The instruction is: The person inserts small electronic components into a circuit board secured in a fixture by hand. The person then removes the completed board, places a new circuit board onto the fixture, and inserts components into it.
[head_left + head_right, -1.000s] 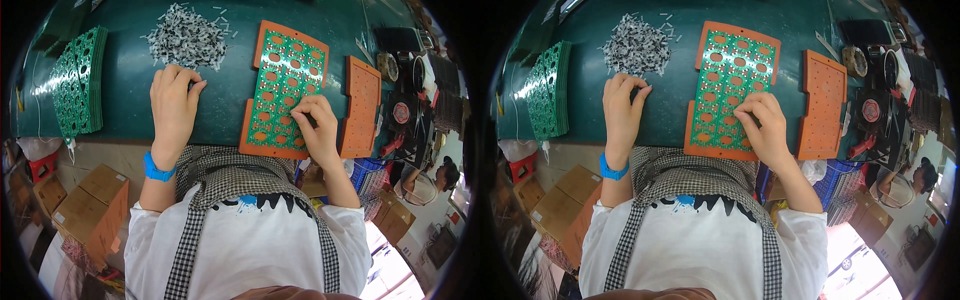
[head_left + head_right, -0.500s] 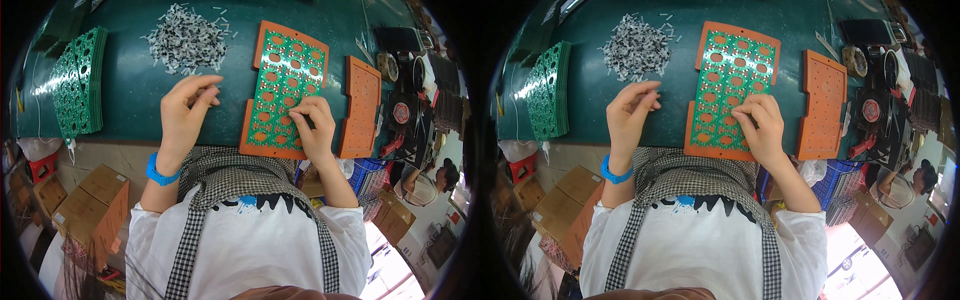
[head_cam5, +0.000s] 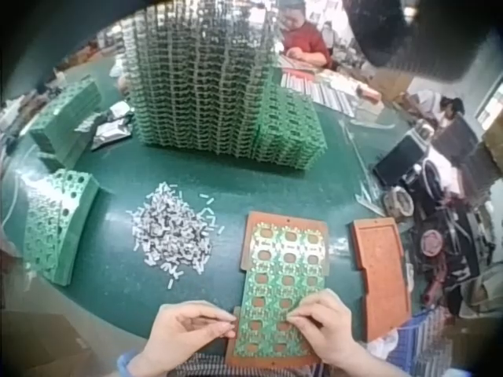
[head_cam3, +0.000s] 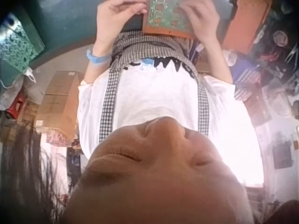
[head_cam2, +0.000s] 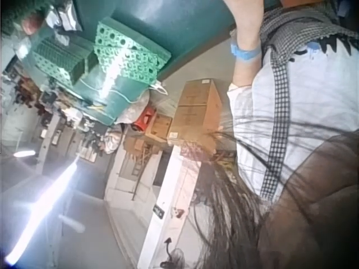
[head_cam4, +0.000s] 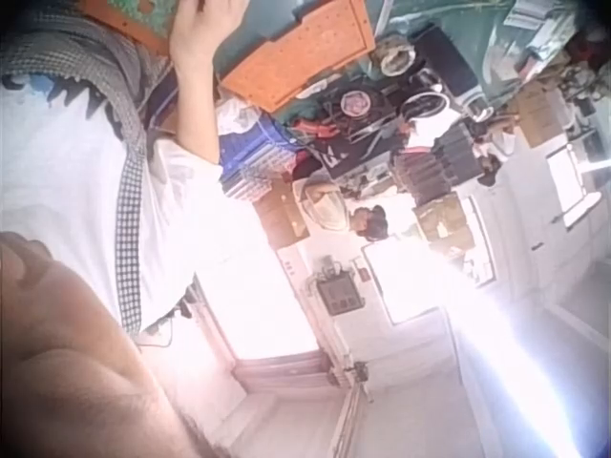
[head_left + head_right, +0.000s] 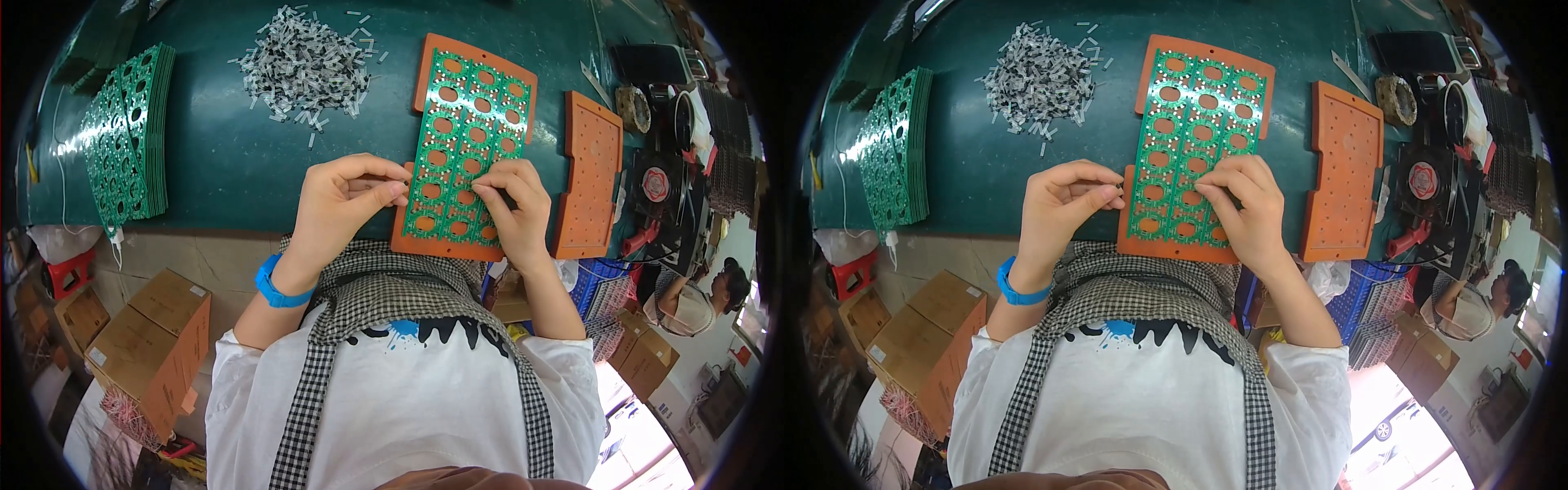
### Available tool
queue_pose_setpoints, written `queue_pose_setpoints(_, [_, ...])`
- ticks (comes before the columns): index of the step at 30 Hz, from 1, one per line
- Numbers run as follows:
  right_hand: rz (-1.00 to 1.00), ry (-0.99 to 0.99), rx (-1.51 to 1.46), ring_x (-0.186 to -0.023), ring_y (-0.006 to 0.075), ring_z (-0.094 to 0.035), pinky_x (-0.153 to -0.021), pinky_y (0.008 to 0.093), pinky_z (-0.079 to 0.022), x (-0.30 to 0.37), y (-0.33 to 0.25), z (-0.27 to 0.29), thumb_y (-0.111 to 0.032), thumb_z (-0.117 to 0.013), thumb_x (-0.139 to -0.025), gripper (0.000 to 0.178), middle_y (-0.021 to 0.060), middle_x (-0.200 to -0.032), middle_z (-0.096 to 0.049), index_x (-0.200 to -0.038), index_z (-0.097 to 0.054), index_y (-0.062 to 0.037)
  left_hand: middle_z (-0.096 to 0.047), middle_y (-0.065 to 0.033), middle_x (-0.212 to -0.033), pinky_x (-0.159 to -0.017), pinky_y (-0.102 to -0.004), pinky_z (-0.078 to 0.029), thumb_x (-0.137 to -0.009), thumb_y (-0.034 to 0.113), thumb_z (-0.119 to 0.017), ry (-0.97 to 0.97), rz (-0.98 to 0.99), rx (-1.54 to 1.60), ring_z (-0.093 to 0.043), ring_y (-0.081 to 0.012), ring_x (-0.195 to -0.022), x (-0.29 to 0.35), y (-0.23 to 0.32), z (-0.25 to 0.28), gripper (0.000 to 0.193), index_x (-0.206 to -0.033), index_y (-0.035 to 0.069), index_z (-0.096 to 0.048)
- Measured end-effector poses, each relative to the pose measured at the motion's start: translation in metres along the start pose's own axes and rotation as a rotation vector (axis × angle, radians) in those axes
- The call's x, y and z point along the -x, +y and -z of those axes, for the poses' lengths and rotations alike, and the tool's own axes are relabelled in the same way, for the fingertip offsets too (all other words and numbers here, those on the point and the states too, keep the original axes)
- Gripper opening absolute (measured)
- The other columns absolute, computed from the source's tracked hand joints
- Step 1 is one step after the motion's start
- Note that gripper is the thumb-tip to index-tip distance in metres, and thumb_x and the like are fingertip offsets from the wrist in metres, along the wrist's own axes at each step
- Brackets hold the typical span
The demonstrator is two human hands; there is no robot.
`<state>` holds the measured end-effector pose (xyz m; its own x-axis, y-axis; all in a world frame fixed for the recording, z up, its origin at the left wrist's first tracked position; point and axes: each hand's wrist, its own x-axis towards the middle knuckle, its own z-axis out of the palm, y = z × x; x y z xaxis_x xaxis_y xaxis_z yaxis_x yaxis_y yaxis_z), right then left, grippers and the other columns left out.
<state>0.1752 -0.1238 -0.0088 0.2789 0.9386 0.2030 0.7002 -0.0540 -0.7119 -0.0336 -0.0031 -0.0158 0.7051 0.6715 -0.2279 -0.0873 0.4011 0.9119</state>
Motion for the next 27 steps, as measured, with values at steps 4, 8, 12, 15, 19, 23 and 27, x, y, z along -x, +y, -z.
queue_pose_setpoints(4, [-0.006, -0.008, -0.008, -0.082, 0.0217, -0.06, -0.068, 0.032, -0.048, -0.001, 0.001, 0.001, -0.001, -0.073, -0.074, 0.011, 0.0058, -0.084, -0.061, -0.082, -0.066, -0.0032, -0.068, -0.0104, -0.091, -0.076, -0.0264, -0.057, -0.088, -0.002, -0.063, 0.004, 0.035, 0.036, -0.068, -0.0156, -0.083, 0.0, -0.003, 0.0, 0.013, -0.1, -0.007, -0.065])
queue_pose_setpoints(8, [0.011, 0.025, 0.005, -0.081, 0.0216, -0.059, -0.067, 0.032, -0.047, -0.001, 0.0, -0.003, -0.002, -0.074, -0.073, 0.011, 0.0054, -0.083, -0.061, -0.082, -0.066, -0.0033, -0.067, -0.0112, -0.09, -0.074, -0.0259, -0.056, -0.086, -0.003, -0.064, 0.014, 0.053, 0.056, -0.068, -0.0167, -0.082, 0.001, -0.005, -0.005, 0.011, -0.097, -0.006, -0.062])
queue_pose_setpoints(12, [0.036, 0.057, 0.032, -0.079, 0.0216, -0.059, -0.066, 0.0318, -0.047, 0.0, 0.002, -0.005, -0.001, -0.075, -0.071, 0.013, 0.0054, -0.083, -0.061, -0.081, -0.067, -0.0034, -0.068, -0.0127, -0.089, -0.072, -0.0261, -0.056, -0.084, -0.005, -0.065, 0.002, 0.06, 0.059, -0.069, -0.0187, -0.082, 0.001, -0.005, -0.007, 0.014, -0.097, -0.005, -0.061])
queue_pose_setpoints(15, [0.091, 0.052, 0.08, -0.079, 0.0218, -0.059, -0.066, 0.0318, -0.047, 0.002, 0.003, -0.004, -0.002, -0.075, -0.07, 0.015, 0.0051, -0.084, -0.061, -0.082, -0.067, -0.0042, -0.068, -0.0136, -0.09, -0.073, -0.026, -0.056, -0.084, -0.006, -0.065, -0.004, 0.101, 0.05, -0.07, -0.0192, -0.083, 0.002, -0.003, -0.008, 0.017, -0.1, -0.005, -0.06])
queue_pose_setpoints(19, [0.241, 0.043, 0.209, -0.08, 0.0223, -0.059, -0.067, 0.0326, -0.046, 0.005, 0.004, -0.002, -0.006, -0.077, -0.068, 0.021, 0.0051, -0.086, -0.061, -0.087, -0.068, -0.0051, -0.068, -0.0134, -0.092, -0.075, -0.0247, -0.056, -0.085, -0.005, -0.064, -0.011, 0.091, 0.059, -0.069, -0.0169, -0.084, 0.002, -0.001, -0.01, 0.02, -0.104, -0.005, -0.059])
queue_pose_setpoints(23, [0.397, 0.019, 0.392, -0.078, 0.0228, -0.059, -0.064, 0.0327, -0.046, 0.0, -0.011, 0.008, -0.012, -0.08, -0.066, 0.03, 0.0059, -0.091, -0.061, -0.093, -0.069, -0.0059, -0.068, -0.012, -0.091, -0.074, -0.025, -0.055, -0.085, -0.005, -0.065, -0.035, 0.085, 0.068, -0.069, -0.0161, -0.083, 0.003, 0.0, -0.013, 0.029, -0.112, -0.003, -0.056])
queue_pose_setpoints(27, [0.28, -0.009, 0.103, -0.076, 0.0228, -0.06, -0.062, 0.0321, -0.046, -0.001, -0.03, 0.005, -0.011, -0.08, -0.065, 0.028, 0.0062, -0.089, -0.062, -0.09, -0.069, -0.0059, -0.069, -0.0097, -0.091, -0.075, -0.0244, -0.055, -0.085, -0.005, -0.065, -0.095, 0.078, 0.029, -0.068, -0.0136, -0.085, 0.006, 0.001, -0.026, 0.035, -0.117, 0.0, -0.055])
